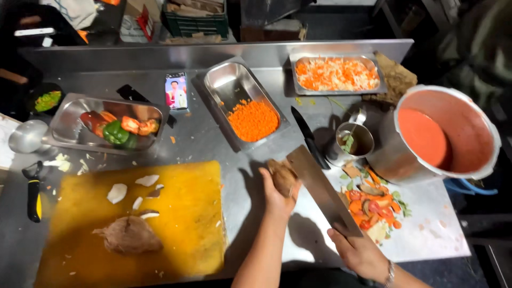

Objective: The person cracks open coconuts at a stainless steel prep counter, striking whole coconuts with a cleaver and prying the husk apart by hand to extract the white coconut flesh. They set the opened halves and shell pieces aside on the counter among vegetable trimmings.

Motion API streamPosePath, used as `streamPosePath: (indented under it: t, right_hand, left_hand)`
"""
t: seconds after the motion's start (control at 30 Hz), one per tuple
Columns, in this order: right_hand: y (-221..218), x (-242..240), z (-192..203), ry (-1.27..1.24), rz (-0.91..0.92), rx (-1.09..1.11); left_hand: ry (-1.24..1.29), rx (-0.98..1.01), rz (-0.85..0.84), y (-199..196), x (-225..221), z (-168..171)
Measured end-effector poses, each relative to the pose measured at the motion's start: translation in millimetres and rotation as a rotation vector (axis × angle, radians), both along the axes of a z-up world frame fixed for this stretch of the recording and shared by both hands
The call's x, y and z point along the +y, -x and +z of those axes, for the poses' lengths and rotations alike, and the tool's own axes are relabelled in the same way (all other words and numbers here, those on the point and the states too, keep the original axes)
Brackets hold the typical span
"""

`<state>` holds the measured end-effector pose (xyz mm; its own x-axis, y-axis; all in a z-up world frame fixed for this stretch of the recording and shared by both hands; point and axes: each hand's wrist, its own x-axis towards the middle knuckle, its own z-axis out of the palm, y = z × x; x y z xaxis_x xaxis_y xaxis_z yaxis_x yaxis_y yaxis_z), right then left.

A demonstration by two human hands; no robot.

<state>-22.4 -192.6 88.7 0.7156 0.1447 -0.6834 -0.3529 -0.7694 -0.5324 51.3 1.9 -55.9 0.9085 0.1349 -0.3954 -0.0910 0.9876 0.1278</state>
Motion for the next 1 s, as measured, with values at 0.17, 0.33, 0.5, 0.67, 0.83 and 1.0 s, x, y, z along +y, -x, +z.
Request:
streamPosePath:
  t: [0.17,0.33,0.5,0.67,0.83,1.0]
  right_hand:
    - [-16.7,-48.9,36.3,-0.092,0.062,-0.345]
    - [-13.0,-31.3,51.3,-0.789,0.068,-0.616]
    - [4.0,-18.9,-19.4,-0.175,0.397,-0.489]
    - [-10.1,8.0,63.1,0.030,0.169,-0.321]
    - [-36.7,-74.4,3.3,-0.840,0.181,-0.479]
    - [-11.3,-40.2,-48.2,-0.161,0.747,-1.157]
  left_hand:
    - [0.093,-0.023,-0.117,5.6,-0.5,-8.7]
    - [0.028,-0.133,-0.052,-4.6,-2.4,-19.0]
    - [0.008,0.132,-0.094,3.0,2.2,7.5]
    - [0.153,-0.011,-0.120,6.2,-6.9,4.3]
    - [0.131,-0.048,-0.095,9.5,-4.9,-19.2]
    - [0.092,-0.082,-0.016,11.1,-9.4,-3.5]
